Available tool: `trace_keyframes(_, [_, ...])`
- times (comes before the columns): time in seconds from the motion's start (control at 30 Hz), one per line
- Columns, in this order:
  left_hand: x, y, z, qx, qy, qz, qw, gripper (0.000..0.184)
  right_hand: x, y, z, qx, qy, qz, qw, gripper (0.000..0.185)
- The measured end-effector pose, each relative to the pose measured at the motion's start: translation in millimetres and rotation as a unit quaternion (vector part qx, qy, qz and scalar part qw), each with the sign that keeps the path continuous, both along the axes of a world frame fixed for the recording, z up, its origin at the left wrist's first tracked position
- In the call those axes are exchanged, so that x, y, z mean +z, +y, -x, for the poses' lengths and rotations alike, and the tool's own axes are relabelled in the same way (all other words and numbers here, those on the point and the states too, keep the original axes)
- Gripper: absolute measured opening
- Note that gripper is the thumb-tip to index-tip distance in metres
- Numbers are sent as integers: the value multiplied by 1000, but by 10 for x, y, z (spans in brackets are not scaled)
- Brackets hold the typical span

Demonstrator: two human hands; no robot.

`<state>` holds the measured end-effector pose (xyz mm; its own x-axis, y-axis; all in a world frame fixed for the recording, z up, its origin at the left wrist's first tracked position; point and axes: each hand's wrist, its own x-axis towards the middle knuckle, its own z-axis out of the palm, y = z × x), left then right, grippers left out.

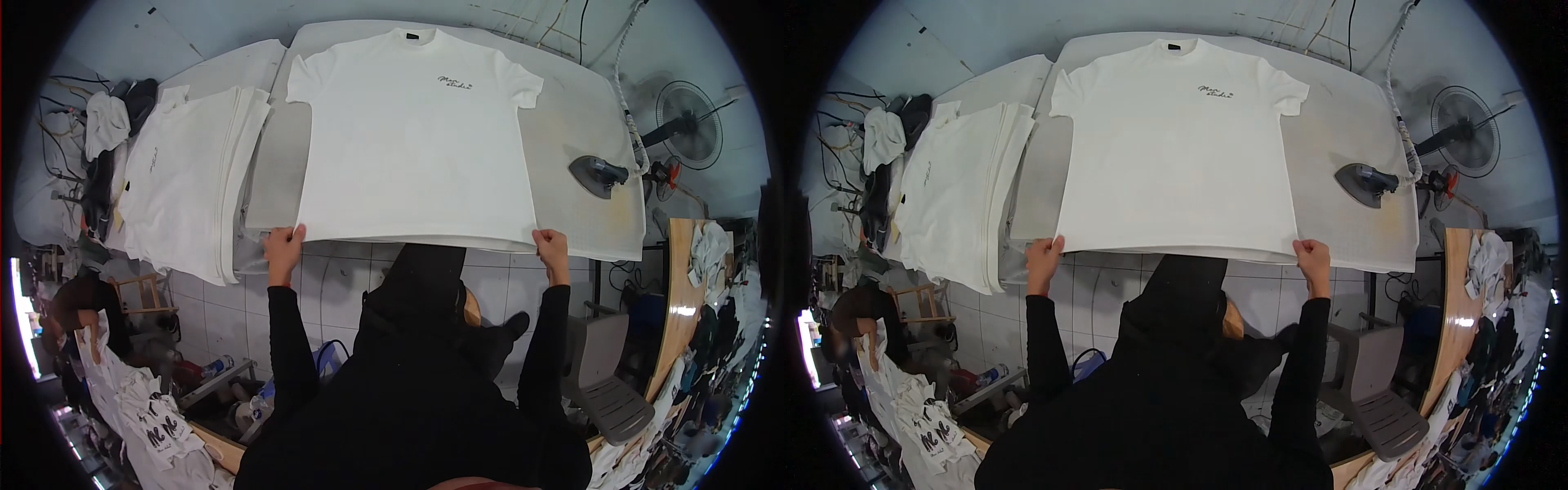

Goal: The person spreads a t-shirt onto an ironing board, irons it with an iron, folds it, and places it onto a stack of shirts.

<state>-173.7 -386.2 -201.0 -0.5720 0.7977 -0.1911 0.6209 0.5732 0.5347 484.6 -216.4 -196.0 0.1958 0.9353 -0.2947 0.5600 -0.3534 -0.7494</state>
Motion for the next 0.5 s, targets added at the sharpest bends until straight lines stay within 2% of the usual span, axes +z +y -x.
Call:
trace_keyframes(0.03, [36,-76,-7,-15,-16,-8,1000,50,11,-77,-23,1,1,0,1000,32])
trace_keyframes(0.13, [102,-339,-146,32,-7,4,999,49,46,-335,-136,4,4,9,1000,32])
trace_keyframes(0.23, [-56,-605,-70,44,-62,6,997,49,11,-606,-218,7,7,23,1000,32])
trace_keyframes(0.37, [-100,-846,-94,53,-23,23,998,47,-14,-936,-243,0,-7,36,999,30])
trace_keyframes(0.5, [129,-997,-192,68,5,46,997,48,-53,-1258,-191,-20,-29,38,999,28])
